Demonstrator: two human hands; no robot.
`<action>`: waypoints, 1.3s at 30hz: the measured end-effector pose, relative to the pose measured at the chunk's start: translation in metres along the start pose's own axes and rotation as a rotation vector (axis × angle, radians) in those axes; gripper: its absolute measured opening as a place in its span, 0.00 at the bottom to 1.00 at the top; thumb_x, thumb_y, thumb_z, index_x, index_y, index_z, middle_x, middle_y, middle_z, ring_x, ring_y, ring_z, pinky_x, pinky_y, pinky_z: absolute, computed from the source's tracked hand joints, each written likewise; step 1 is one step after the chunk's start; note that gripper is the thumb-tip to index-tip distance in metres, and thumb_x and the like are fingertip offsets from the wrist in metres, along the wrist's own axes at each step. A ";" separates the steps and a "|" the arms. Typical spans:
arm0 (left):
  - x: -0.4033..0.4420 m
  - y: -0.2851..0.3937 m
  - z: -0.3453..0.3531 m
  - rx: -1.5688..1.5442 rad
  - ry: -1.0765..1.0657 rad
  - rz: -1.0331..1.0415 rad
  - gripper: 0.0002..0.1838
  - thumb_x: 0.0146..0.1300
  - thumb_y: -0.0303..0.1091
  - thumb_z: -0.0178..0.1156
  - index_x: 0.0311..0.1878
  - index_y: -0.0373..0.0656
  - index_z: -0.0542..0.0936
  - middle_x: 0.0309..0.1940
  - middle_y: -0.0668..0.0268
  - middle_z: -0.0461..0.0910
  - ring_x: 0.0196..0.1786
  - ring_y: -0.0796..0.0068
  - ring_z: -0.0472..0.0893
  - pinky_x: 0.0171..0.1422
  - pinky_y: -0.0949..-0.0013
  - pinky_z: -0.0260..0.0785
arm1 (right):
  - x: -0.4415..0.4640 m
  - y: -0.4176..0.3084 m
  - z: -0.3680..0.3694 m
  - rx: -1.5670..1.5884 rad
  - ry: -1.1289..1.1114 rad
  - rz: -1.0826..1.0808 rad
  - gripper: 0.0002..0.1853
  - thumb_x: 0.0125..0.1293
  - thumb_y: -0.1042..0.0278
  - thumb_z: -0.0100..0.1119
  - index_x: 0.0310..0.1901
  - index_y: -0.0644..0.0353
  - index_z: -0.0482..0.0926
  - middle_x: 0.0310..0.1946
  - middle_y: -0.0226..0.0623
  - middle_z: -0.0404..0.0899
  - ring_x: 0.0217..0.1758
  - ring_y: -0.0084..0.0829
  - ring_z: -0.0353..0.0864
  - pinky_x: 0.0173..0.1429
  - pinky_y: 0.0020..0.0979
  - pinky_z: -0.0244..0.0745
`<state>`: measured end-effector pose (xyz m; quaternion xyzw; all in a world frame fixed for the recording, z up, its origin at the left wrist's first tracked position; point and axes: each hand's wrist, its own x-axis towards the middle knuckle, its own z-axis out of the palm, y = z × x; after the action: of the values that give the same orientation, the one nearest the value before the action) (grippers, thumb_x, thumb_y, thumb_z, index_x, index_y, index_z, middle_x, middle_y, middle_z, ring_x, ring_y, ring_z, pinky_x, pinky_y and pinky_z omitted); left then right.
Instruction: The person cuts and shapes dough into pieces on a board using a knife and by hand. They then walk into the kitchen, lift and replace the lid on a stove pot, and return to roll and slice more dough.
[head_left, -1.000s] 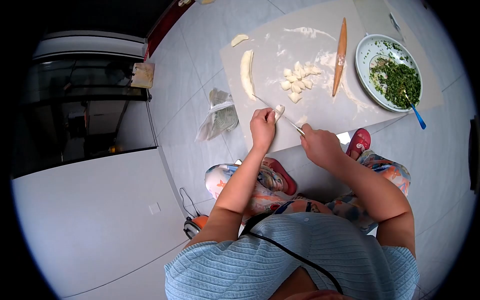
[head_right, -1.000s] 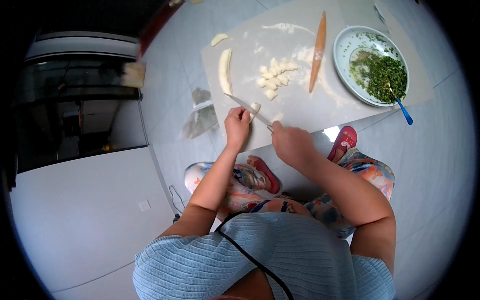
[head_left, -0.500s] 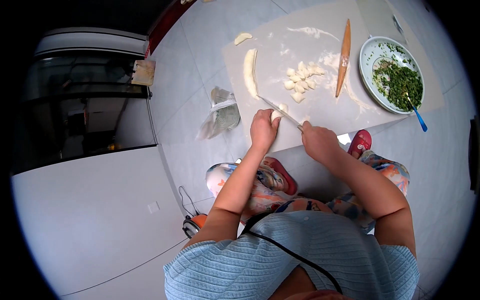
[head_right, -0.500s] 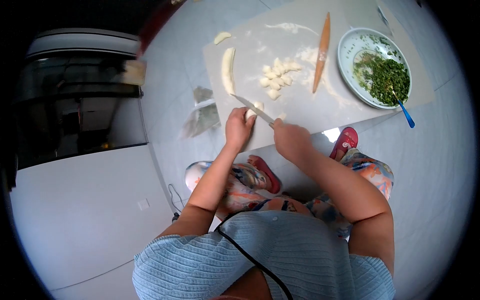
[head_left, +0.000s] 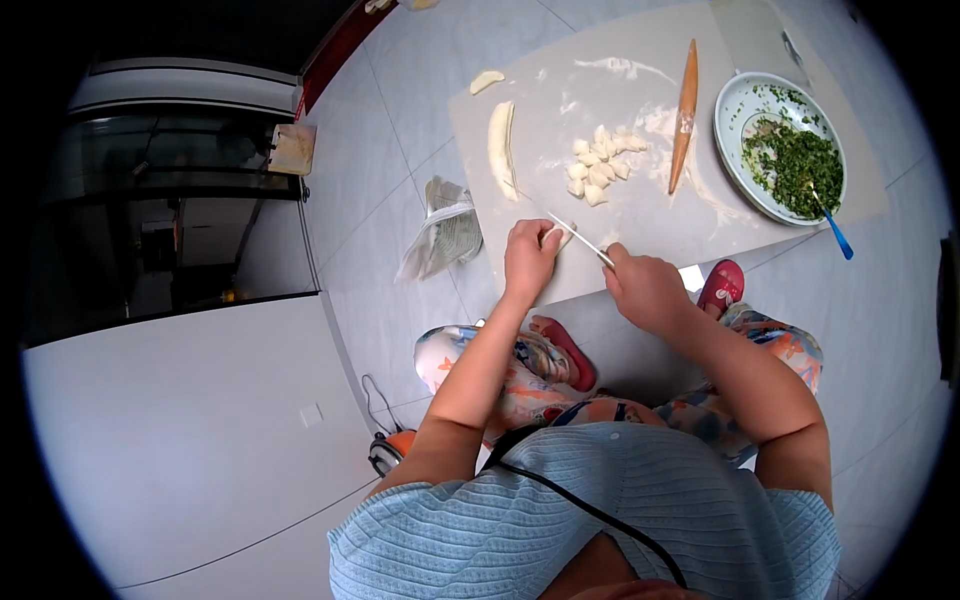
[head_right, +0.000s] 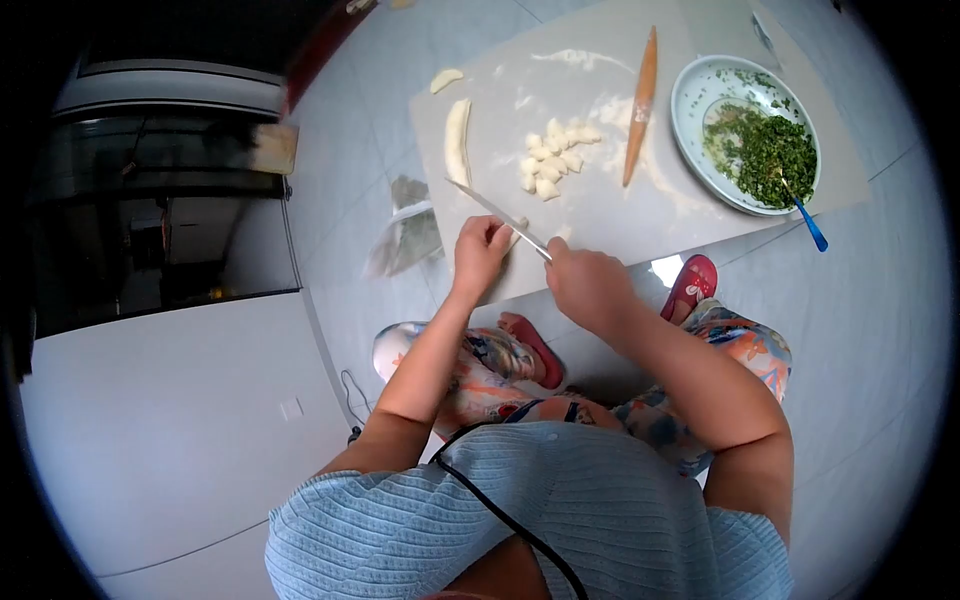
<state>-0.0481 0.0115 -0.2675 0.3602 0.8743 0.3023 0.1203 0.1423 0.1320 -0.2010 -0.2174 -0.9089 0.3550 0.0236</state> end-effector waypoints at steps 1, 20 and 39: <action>-0.004 0.004 0.000 0.012 0.019 0.048 0.14 0.57 0.35 0.69 0.42 0.37 0.81 0.40 0.54 0.79 0.47 0.52 0.76 0.52 0.58 0.70 | -0.002 0.001 0.002 0.003 -0.003 0.001 0.08 0.69 0.64 0.52 0.39 0.61 0.71 0.22 0.46 0.80 0.29 0.50 0.83 0.36 0.50 0.77; -0.010 0.007 0.004 0.212 0.055 0.085 0.14 0.51 0.35 0.72 0.39 0.39 0.83 0.36 0.58 0.78 0.42 0.55 0.79 0.46 0.57 0.74 | 0.004 0.004 0.024 -0.038 0.004 -0.013 0.07 0.69 0.67 0.49 0.37 0.61 0.72 0.21 0.46 0.80 0.27 0.49 0.83 0.33 0.48 0.77; -0.005 -0.008 -0.001 0.017 0.098 0.011 0.12 0.57 0.32 0.67 0.43 0.39 0.83 0.37 0.53 0.81 0.38 0.53 0.80 0.46 0.60 0.73 | 0.002 -0.003 -0.006 0.042 0.000 0.063 0.08 0.69 0.65 0.51 0.40 0.61 0.70 0.24 0.48 0.80 0.31 0.53 0.83 0.37 0.52 0.76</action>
<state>-0.0498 0.0032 -0.2720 0.3509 0.8797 0.3127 0.0724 0.1402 0.1344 -0.1950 -0.2454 -0.8941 0.3744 0.0170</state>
